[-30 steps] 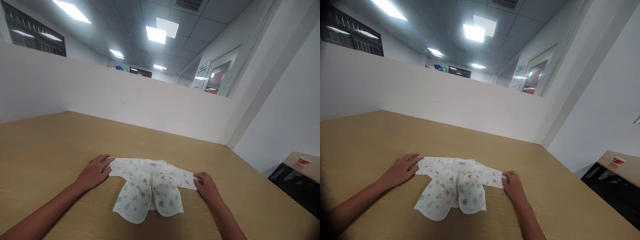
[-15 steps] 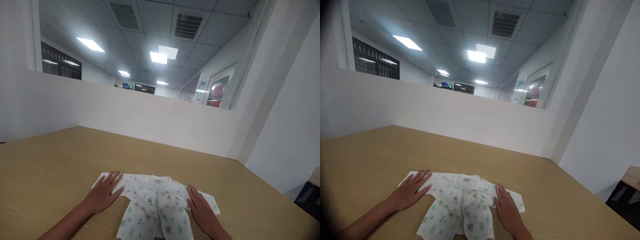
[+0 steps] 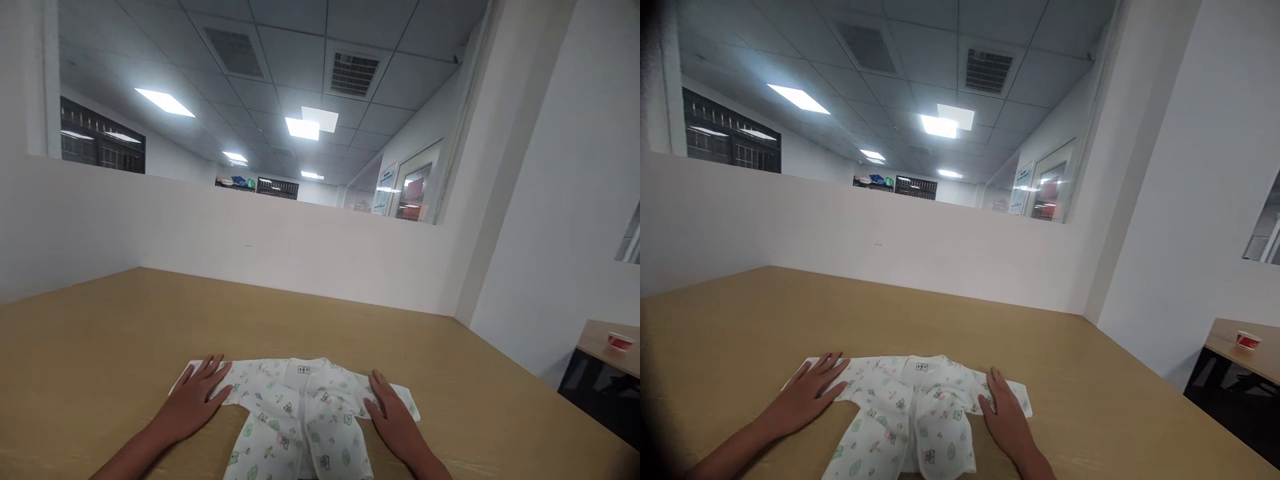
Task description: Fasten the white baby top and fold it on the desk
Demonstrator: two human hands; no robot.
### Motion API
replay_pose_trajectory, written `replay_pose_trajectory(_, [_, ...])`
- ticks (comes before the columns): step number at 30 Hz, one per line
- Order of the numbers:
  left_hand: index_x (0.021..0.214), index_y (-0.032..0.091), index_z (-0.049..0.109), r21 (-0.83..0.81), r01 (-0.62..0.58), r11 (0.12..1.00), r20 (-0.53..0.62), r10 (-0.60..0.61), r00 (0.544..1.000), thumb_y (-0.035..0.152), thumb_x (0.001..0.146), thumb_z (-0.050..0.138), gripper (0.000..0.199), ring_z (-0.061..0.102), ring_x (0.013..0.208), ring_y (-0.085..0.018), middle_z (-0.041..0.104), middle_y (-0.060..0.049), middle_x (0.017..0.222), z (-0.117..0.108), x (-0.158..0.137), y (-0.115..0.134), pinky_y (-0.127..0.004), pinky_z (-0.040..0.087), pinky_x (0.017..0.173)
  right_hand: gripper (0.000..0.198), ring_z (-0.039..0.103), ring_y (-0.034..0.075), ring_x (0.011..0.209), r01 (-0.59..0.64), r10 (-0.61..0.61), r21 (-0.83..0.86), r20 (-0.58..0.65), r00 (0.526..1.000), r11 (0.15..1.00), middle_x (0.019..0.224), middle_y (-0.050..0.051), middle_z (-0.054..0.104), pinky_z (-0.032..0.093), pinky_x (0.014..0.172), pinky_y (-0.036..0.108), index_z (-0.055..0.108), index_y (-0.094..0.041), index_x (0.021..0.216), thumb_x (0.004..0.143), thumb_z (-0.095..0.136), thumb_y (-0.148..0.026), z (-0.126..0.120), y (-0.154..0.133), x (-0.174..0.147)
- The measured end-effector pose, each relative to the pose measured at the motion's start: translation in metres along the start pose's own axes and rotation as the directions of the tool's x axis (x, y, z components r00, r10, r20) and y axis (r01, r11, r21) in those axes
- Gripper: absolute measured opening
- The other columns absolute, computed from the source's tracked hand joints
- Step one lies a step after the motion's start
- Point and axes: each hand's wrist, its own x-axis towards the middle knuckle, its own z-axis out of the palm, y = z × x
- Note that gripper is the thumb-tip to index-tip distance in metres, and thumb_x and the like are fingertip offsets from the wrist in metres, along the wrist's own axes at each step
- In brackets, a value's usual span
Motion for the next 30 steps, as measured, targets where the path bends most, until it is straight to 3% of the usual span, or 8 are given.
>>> replay_pose_trajectory(8, [0.152,0.032,0.05,-0.03,-0.012,0.999,-0.005,0.012,1.0,0.06,0.099,0.041,0.061,0.031,0.154,-0.029,0.037,-0.004,0.163,0.004,0.0,0.0,-0.054,0.024,0.125,0.075,0.028,0.024,0.154,-0.006,0.006,0.057,-0.012,1.0,0.998,0.166,0.01,0.03,0.022,0.128,0.038,0.043,-0.004,0.156,0.096,0.04,-0.048,0.0,-0.001,-0.003])
replay_pose_trajectory(15, [0.15,0.028,0.054,-0.018,-0.05,0.999,-0.046,0.049,0.998,0.057,0.098,0.041,0.061,0.032,0.153,-0.031,0.039,-0.006,0.163,0.013,0.0,-0.012,-0.055,0.029,0.123,0.069,0.027,0.025,0.155,0.01,-0.009,-0.037,0.045,0.999,0.999,0.165,0.014,0.031,0.021,0.128,0.039,0.042,-0.004,0.156,0.1,0.039,-0.044,-0.004,-0.007,-0.004])
replay_pose_trajectory(18, [0.148,0.022,0.058,-0.037,-0.112,0.993,-0.086,0.108,0.99,0.056,0.099,0.038,0.063,0.035,0.152,-0.032,0.041,-0.007,0.162,0.019,0.001,-0.019,-0.051,0.033,0.123,0.065,0.019,0.028,0.157,0.077,-0.066,-0.105,0.104,0.992,0.992,0.168,0.012,0.024,0.017,0.128,0.046,0.038,-0.011,0.16,0.104,0.035,-0.044,-0.011,-0.015,-0.008])
replay_pose_trajectory(20, [0.148,0.02,0.057,-0.056,-0.14,0.989,-0.089,0.135,0.987,0.057,0.1,0.034,0.065,0.035,0.151,-0.031,0.042,-0.007,0.161,0.022,0.001,-0.02,-0.049,0.034,0.123,0.064,0.015,0.029,0.158,0.147,-0.138,-0.123,0.081,0.987,0.981,0.168,0.012,0.022,0.016,0.128,0.05,0.037,-0.012,0.16,0.106,0.034,-0.045,-0.013,-0.022,-0.012])
replay_pose_trajectory(25, [0.154,0.027,0.049,-0.083,-0.157,0.984,-0.014,0.157,0.988,0.058,0.101,0.026,0.066,0.031,0.154,-0.029,0.041,0.001,0.162,0.025,-0.004,-0.008,-0.053,0.03,0.125,0.064,0.019,0.029,0.157,0.254,-0.252,-0.069,0.032,0.967,0.965,0.166,0.018,0.026,0.02,0.127,0.049,0.036,-0.007,0.158,0.108,0.03,-0.045,0.0,-0.042,-0.019])
replay_pose_trajectory(30, [0.157,0.037,0.042,-0.088,-0.168,0.982,0.022,0.171,0.985,0.056,0.101,0.025,0.062,0.024,0.156,-0.027,0.035,0.007,0.164,0.025,-0.011,0.003,-0.052,0.027,0.126,0.072,0.015,0.034,0.157,0.172,-0.163,-0.067,0.125,0.979,0.983,0.167,0.02,0.022,0.017,0.126,0.054,0.033,-0.008,0.16,0.107,0.028,-0.057,0.006,-0.043,-0.021])
